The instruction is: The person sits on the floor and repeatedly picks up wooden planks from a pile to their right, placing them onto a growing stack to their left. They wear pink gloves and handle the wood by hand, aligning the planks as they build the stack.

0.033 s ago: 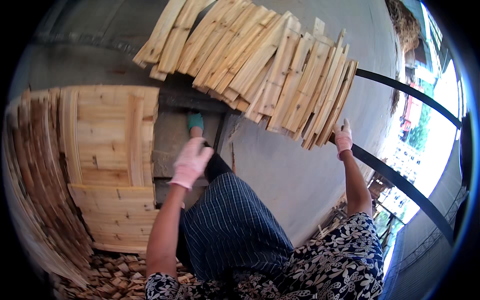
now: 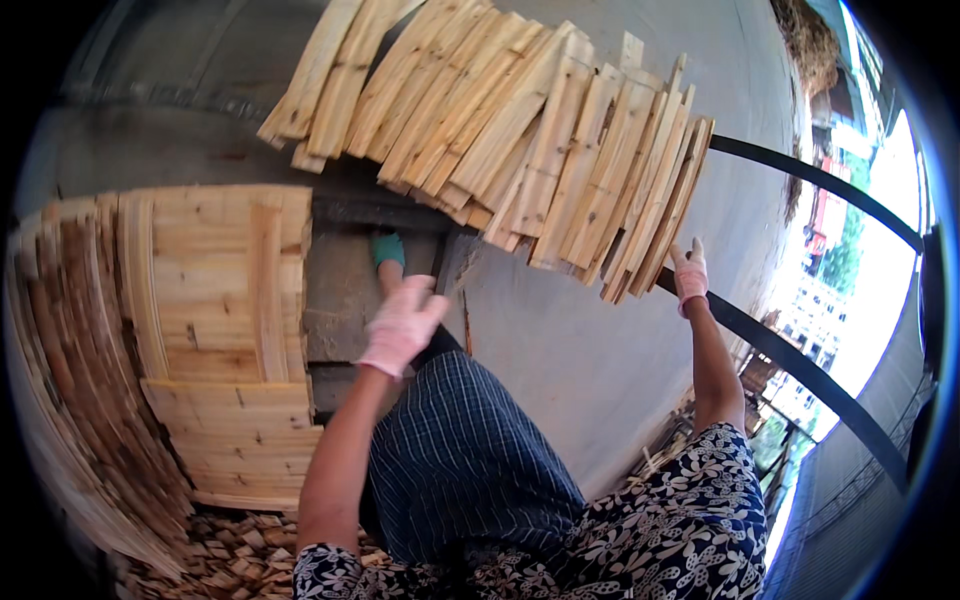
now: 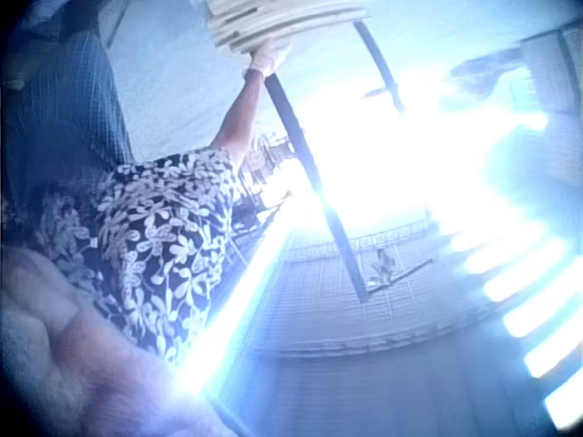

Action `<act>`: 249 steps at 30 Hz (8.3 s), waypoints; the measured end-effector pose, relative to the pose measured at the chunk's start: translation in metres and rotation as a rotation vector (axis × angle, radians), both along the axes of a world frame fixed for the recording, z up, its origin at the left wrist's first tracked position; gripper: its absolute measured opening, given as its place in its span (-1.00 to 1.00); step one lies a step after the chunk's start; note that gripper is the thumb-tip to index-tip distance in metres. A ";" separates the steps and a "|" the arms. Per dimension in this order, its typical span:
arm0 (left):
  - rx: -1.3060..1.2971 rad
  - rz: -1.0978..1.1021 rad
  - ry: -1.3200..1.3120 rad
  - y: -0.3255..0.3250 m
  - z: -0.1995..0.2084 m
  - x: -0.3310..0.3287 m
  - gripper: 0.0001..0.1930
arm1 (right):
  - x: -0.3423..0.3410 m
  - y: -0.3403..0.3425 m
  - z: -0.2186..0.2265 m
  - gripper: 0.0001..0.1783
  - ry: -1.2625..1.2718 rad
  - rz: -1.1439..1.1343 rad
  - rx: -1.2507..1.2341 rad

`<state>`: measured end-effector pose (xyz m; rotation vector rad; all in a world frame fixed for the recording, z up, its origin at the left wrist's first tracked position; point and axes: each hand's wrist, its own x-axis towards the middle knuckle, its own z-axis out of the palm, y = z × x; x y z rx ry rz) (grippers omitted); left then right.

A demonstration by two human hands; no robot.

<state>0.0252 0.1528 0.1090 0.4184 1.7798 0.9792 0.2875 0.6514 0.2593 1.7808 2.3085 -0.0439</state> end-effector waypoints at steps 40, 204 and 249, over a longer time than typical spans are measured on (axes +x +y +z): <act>-0.124 -0.507 -0.282 0.205 -0.045 -0.005 0.10 | -0.063 -0.183 -0.157 -0.11 1.574 -0.978 -0.949; 1.432 2.716 -0.825 -0.396 -0.147 0.439 -0.46 | -0.237 -1.108 -0.244 -0.19 -0.092 3.126 -0.182; -1.039 0.311 0.020 -0.543 -0.027 0.218 -0.06 | -0.188 -0.666 -0.133 -0.29 -0.275 1.103 -0.986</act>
